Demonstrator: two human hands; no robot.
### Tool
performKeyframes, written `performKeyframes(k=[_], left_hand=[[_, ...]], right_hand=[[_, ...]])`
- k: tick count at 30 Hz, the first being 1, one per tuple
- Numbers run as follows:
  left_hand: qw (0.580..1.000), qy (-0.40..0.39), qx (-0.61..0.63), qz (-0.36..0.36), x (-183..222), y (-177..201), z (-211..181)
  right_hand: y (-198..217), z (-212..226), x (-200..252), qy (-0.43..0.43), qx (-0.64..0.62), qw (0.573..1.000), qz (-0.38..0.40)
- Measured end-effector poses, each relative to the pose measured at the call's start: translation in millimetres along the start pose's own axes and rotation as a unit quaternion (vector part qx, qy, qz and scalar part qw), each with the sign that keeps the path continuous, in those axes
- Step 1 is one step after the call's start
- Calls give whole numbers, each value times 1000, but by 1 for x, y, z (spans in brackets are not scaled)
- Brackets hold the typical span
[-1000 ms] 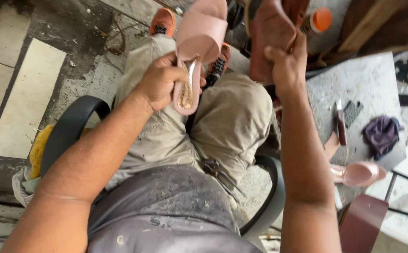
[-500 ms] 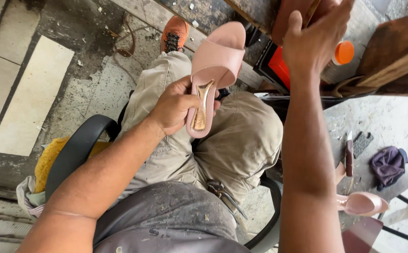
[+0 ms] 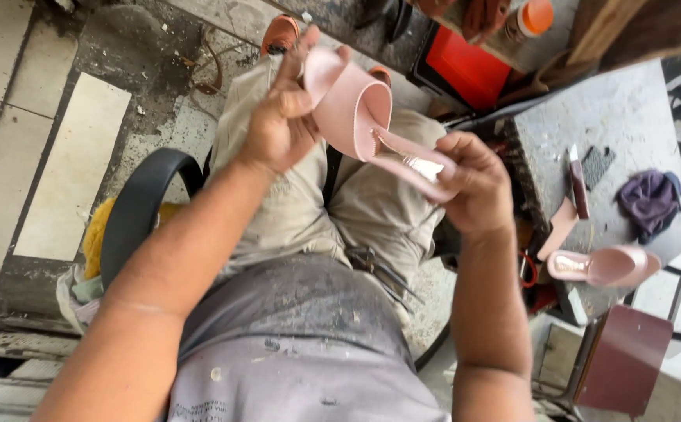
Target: Repairing pink sandals by fitting them onto wooden lasts and using pliers to stretch the material
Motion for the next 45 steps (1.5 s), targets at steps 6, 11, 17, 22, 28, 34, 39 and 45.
performKeyframes(k=[6,11,17,22,28,34,39,45], left_hand=[[990,92,-99,29,24,-4,22],[981,134,-107,-87,22,-4,55],[981,127,-109,-101,20,-3,71],[967,129,-188,-117,28,3,75],[937,142,-270,-169,38,30,89],[909,116,-344,-204,39,35,90],[920,125,-321,-188,26,52,102],[891,53,-434,-125,23,32,75]], right_hand=[[26,37,22,-57,31,995,-74],[42,50,22,-9,90,985,-146],[71,39,19,-11,76,986,-149],[78,33,11,29,89,981,-167],[101,10,0,113,168,958,-202],[102,3,-1,162,242,943,-163],[72,33,28,368,567,709,-201],[19,27,67,316,792,523,-4]])
Point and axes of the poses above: each hand's wrist, its own x-axis away from the middle knuckle, its own y-axis out of the back of the hand, z = x × y, the point moved 4 cm from there along -x, towards the middle knuckle, and after that the axes turned 10 degrees about -z, right-handed, at the moved point
